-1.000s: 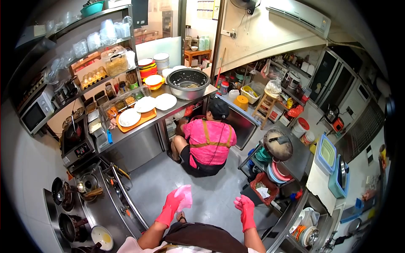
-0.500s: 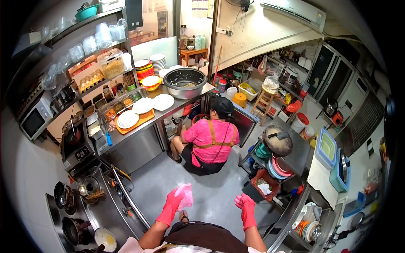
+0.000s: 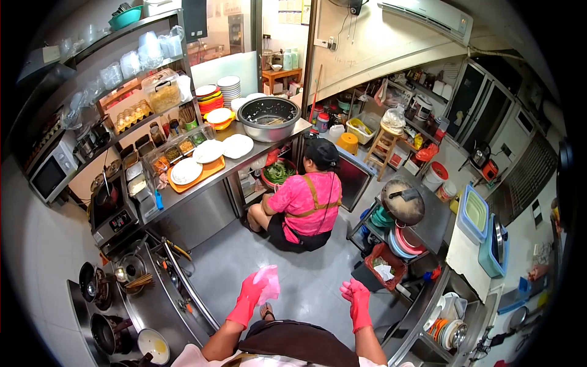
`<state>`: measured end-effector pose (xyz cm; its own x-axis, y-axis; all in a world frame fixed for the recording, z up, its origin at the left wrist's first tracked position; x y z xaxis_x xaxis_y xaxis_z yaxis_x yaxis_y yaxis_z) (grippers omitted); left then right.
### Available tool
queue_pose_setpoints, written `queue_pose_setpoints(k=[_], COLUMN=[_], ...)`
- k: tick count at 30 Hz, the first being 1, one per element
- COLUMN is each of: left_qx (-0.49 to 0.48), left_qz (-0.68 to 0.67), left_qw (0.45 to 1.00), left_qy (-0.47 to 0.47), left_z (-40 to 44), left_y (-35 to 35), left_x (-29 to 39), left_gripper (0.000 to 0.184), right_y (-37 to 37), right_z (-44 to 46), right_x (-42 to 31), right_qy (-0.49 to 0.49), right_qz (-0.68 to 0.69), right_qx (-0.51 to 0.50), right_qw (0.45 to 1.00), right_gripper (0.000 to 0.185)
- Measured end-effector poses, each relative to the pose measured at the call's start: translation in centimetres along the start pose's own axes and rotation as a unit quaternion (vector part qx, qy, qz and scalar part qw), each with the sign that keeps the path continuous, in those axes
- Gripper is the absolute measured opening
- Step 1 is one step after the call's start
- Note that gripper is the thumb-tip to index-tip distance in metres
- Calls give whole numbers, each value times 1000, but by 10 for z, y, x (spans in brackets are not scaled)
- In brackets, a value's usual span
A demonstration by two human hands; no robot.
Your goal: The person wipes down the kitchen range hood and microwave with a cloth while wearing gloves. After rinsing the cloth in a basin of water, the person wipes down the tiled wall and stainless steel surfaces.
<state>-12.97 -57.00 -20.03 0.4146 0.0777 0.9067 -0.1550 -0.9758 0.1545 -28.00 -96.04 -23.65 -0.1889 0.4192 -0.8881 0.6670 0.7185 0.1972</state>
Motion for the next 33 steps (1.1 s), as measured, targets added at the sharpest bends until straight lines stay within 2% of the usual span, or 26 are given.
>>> queue_pose_setpoints(k=[5,8,11,33], left_qx=[17,-12,6,28], left_qz=[-7,3,9,30], left_qw=[1000,1000,1000,999], left_qy=[-6,25,-6,-9], left_z=[0,10,3,-6], left_y=[-3,-5,-2,-1], left_x=[-5,-16,-10,-4], left_gripper=[46,43,44,46], right_y=[-1,2,2,-1], right_z=[0,-6,-6,-1], right_x=[1,-5,-4,5], right_qy=[6,0,-4,8], right_qz=[2,7,8,3], right_qx=[5,4,-9,0], right_qw=[1000,1000,1000,1000], right_gripper=[45,47,48,47])
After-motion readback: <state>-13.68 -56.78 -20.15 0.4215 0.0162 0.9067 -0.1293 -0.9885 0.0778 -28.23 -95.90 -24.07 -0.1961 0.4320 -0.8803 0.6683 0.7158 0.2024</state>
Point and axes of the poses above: each hand's wrist, its own z-axis towards the middle knuckle, its own y-axis out of the palm, x = y × z, the point moved 10 cm from there along z, towards the middle knuckle
